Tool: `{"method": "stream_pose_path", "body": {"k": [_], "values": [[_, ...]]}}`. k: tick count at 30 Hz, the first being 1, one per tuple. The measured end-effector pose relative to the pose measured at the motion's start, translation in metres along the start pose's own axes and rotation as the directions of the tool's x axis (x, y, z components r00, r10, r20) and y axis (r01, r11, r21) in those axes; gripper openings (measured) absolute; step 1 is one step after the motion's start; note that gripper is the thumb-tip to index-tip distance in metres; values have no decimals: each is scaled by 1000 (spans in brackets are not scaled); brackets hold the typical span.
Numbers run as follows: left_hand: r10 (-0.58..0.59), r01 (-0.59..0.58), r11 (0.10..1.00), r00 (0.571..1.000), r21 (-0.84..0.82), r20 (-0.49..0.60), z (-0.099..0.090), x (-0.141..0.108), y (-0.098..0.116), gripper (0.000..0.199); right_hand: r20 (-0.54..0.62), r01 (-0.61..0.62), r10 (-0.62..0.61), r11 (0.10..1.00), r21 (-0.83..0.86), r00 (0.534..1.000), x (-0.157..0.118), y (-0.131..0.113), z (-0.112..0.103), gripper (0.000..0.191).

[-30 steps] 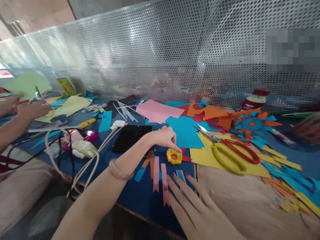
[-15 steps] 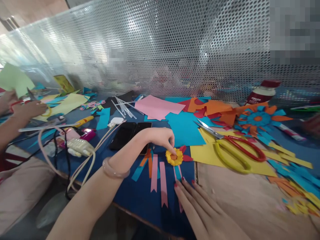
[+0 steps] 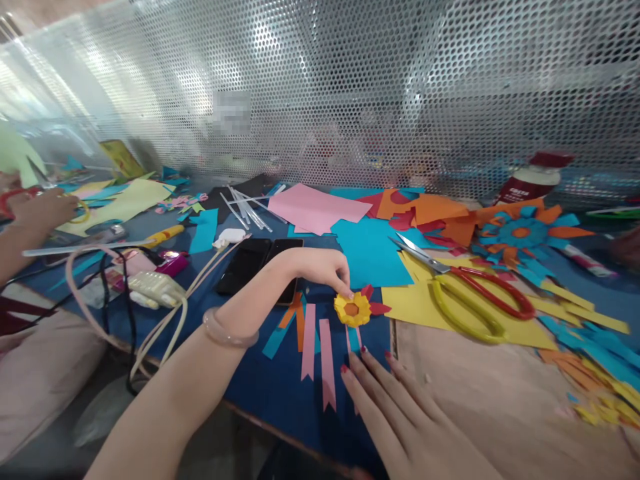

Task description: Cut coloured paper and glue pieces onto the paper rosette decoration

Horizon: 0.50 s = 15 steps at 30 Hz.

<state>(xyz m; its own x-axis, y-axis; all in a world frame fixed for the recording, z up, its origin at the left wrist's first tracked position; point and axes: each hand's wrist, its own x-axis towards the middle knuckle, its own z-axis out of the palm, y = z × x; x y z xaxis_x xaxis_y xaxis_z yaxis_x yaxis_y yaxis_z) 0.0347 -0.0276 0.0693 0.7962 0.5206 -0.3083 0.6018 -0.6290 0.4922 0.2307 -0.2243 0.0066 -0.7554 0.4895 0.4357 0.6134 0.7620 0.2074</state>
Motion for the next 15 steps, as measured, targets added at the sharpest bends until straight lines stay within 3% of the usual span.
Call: {"method": "stream_pose_path", "body": {"k": [3,7,15], "values": [[12,-11,1000,1000,-23,16,-1,-1,-1,36,-14,-63,63,998,14,998,2,-3,0,55],[-22,22,1000,999,-2,36,0,-1,2,35,-55,-47,49,998,37,997,8,-3,-2,47],[-52,50,998,997,25,60,0,-1,7,33,-113,244,-238,969,44,965,15,-6,6,31]]}}
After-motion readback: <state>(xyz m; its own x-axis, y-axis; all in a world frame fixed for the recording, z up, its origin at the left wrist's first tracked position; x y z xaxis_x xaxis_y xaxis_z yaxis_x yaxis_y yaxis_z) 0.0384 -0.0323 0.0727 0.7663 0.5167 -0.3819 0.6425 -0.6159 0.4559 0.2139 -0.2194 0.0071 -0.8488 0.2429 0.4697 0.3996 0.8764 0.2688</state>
